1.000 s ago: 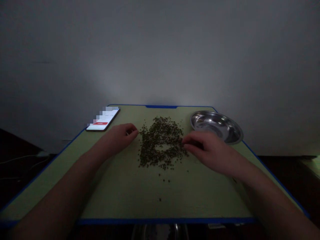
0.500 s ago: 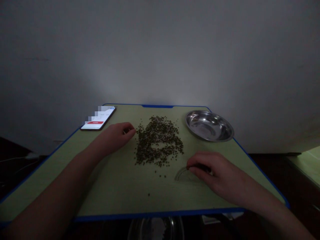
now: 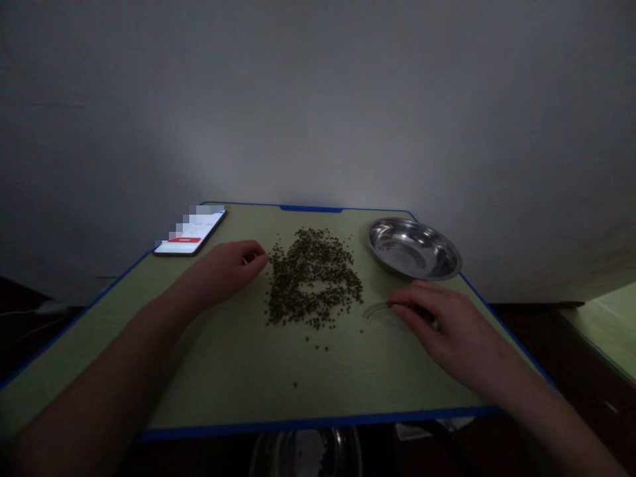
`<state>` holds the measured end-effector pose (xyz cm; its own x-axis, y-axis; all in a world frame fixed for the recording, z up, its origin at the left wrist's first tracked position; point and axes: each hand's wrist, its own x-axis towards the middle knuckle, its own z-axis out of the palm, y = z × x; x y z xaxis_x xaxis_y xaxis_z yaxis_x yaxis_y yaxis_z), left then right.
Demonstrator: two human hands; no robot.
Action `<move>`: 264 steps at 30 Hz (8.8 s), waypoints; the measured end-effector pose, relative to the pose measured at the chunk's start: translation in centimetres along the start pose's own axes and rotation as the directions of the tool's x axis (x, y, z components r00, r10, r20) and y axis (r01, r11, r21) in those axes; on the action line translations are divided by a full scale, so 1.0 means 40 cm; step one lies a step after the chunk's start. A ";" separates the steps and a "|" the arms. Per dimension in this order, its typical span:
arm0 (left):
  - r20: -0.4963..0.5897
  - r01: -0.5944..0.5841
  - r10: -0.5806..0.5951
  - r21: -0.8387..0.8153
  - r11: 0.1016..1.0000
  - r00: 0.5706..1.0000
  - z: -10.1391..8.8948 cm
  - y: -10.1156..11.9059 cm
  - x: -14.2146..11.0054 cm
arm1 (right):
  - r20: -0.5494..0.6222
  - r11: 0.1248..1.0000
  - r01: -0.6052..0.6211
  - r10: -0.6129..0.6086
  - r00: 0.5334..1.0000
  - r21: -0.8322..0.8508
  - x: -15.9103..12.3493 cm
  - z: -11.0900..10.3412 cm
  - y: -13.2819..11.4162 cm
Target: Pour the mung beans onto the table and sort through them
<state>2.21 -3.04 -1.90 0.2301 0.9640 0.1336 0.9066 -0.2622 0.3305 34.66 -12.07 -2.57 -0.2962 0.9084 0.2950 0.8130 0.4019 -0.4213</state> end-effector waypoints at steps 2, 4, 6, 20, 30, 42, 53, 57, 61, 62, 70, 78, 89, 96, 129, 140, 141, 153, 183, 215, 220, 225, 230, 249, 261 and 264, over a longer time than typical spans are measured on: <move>-0.003 -0.008 0.008 0.000 1.000 1.000 0.001 0.000 0.000 | 0.009 0.999 -0.043 0.043 0.999 0.021 -0.004 0.006 0.009; -0.006 -0.013 0.013 0.004 1.000 1.000 0.001 0.000 -0.001 | 0.035 0.996 -0.079 0.078 0.996 0.033 -0.005 0.015 0.015; 0.000 -0.006 0.006 0.005 1.000 1.000 0.002 0.000 -0.002 | 0.054 0.995 -0.093 0.091 0.994 0.042 -0.002 0.026 0.015; 0.010 -0.027 0.027 -0.005 1.000 1.000 0.002 0.005 -0.005 | 0.076 0.993 -0.077 0.070 0.995 0.087 0.039 0.090 -0.034; 0.015 -0.033 0.032 0.008 0.999 0.999 0.005 0.004 -0.004 | 0.104 0.990 -0.073 0.061 0.993 0.117 0.050 0.108 -0.057; 0.037 -0.025 0.025 0.004 1.000 0.999 0.001 0.009 -0.011 | 0.085 0.991 -0.056 0.047 0.995 0.118 0.062 0.119 -0.065; 0.037 -0.043 0.043 0.008 0.999 0.998 0.005 0.006 -0.009 | 0.184 0.990 -0.057 0.033 0.982 0.126 0.062 0.122 -0.076; 0.042 -0.041 0.041 0.017 0.999 0.998 0.004 0.008 -0.008 | 0.190 0.990 -0.053 0.027 0.981 0.132 0.060 0.116 -0.069; 0.041 -0.048 0.048 0.013 0.999 0.998 0.004 0.007 -0.009 | 0.206 0.992 -0.075 0.052 0.977 0.105 0.062 0.118 -0.061; 0.040 -0.051 0.050 0.014 0.999 0.998 0.005 0.006 -0.010 | 0.211 0.992 -0.071 0.049 0.976 0.099 0.064 0.119 -0.061; 0.048 -0.058 0.058 0.007 0.998 0.997 0.004 0.007 -0.010 | 0.262 0.991 -0.016 -0.019 0.965 0.132 0.084 0.130 -0.096; 0.042 -0.078 0.078 0.008 0.997 0.996 0.010 0.005 -0.010 | 0.329 0.984 0.025 -0.082 0.941 0.175 0.084 0.138 -0.134; 0.047 -0.076 0.075 0.011 0.997 0.996 0.005 0.012 -0.011 | 0.357 0.972 0.063 -0.142 0.923 0.225 0.072 0.141 -0.163; 0.047 -0.068 0.067 0.011 0.998 0.997 0.007 0.013 -0.010 | 0.380 0.974 0.084 -0.161 0.911 0.211 0.064 0.151 -0.173; 0.041 -0.086 0.086 0.014 0.996 0.995 0.010 0.011 -0.010 | 0.424 0.959 0.077 -0.191 0.885 0.272 0.045 0.154 -0.192; 0.042 -0.090 0.089 0.025 0.996 0.995 0.011 0.011 -0.010 | 0.448 0.954 0.024 -0.163 0.879 0.299 0.046 0.143 -0.206; 0.041 -0.091 0.090 0.023 0.996 0.995 0.011 0.010 -0.010 | 0.451 0.953 0.024 -0.165 0.877 0.302 0.046 0.140 -0.208; 0.034 -0.097 0.096 0.021 0.995 0.995 0.011 0.013 -0.010 | 0.380 0.952 0.121 -0.227 0.897 0.282 0.019 0.119 -0.216; 0.057 -0.061 0.060 0.017 0.998 0.997 0.005 0.010 -0.011 | 0.003 0.999 0.033 -0.033 0.999 0.018 0.098 0.021 -0.054; 0.071 -0.035 0.034 0.012 0.999 0.997 0.009 -0.002 -0.004 | 0.044 0.905 0.425 -0.426 0.904 0.027 0.180 0.130 -0.087; 0.077 -0.019 0.018 0.014 1.000 0.997 0.008 -0.001 -0.004 | 0.079 0.903 0.423 -0.429 0.900 0.077 0.166 0.121 -0.102; 0.071 -0.027 0.025 0.030 0.999 0.997 0.007 0.002 -0.005 | 0.059 0.890 0.422 -0.437 0.897 0.171 0.161 0.106 -0.107; 0.068 -0.031 0.029 0.018 0.999 0.997 0.009 0.002 -0.007 | 0.088 0.926 0.287 -0.316 0.945 0.244 0.165 0.084 -0.100; 0.076 -0.047 0.045 0.026 0.999 0.996 0.012 0.001 -0.005 | 0.374 0.948 0.153 -0.255 0.892 0.280 0.165 0.099 -0.093; 0.082 -0.041 0.040 0.019 0.999 0.996 0.010 0.005 -0.007 | 0.380 0.938 0.126 -0.250 0.891 0.323 0.157 0.095 -0.105; 0.079 -0.051 0.049 0.015 0.999 0.996 0.011 0.003 -0.008 | 0.386 0.940 0.114 -0.241 0.890 0.323 0.157 0.094 -0.101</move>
<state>2.41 -3.36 -2.31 0.3019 0.9504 0.0751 0.8990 -0.3101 0.3092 27.64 -7.57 -2.23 -0.6531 0.7566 0.0330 0.5683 0.5185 -0.6389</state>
